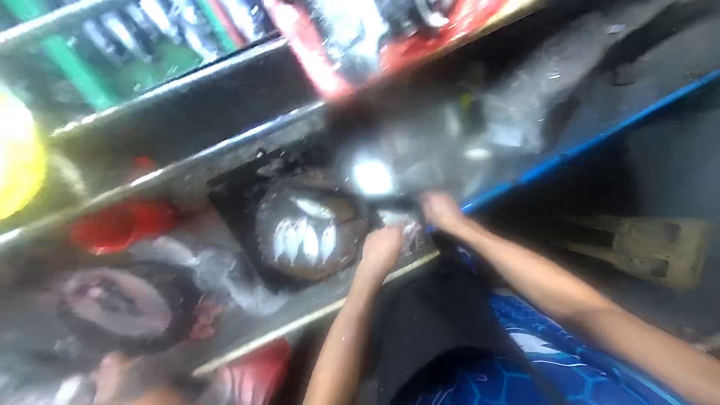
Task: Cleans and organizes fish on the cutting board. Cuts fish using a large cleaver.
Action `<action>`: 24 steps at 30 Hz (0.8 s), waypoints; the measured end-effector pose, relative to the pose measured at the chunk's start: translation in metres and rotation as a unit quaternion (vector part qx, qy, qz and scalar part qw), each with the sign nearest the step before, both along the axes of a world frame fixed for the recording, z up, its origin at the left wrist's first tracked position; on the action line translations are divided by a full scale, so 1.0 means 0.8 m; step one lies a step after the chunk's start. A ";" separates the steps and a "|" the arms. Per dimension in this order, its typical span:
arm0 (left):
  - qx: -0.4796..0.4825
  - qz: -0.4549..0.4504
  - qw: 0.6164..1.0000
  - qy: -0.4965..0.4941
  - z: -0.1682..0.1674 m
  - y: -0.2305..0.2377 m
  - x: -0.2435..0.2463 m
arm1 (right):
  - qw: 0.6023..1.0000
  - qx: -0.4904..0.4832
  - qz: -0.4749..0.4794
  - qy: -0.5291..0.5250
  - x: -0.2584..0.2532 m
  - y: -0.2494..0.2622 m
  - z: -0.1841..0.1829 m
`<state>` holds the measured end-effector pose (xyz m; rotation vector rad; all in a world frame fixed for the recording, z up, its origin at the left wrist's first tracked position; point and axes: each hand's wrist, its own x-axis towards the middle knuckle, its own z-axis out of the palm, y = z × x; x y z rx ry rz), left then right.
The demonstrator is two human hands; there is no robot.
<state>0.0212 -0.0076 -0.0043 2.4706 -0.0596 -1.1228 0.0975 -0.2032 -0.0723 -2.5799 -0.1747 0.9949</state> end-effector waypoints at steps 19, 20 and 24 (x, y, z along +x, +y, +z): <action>-0.100 0.083 0.916 -0.380 -0.017 -0.019 -0.013 | 0.986 0.048 -0.107 0.118 0.083 -0.107 -0.038; -0.108 0.037 0.927 -0.358 -0.011 -0.039 0.002 | 0.968 0.115 -0.120 0.187 0.065 -0.105 -0.003; -0.120 -0.070 0.951 -0.278 -0.020 -0.074 0.031 | 0.862 0.309 -0.188 0.355 0.006 -0.073 0.090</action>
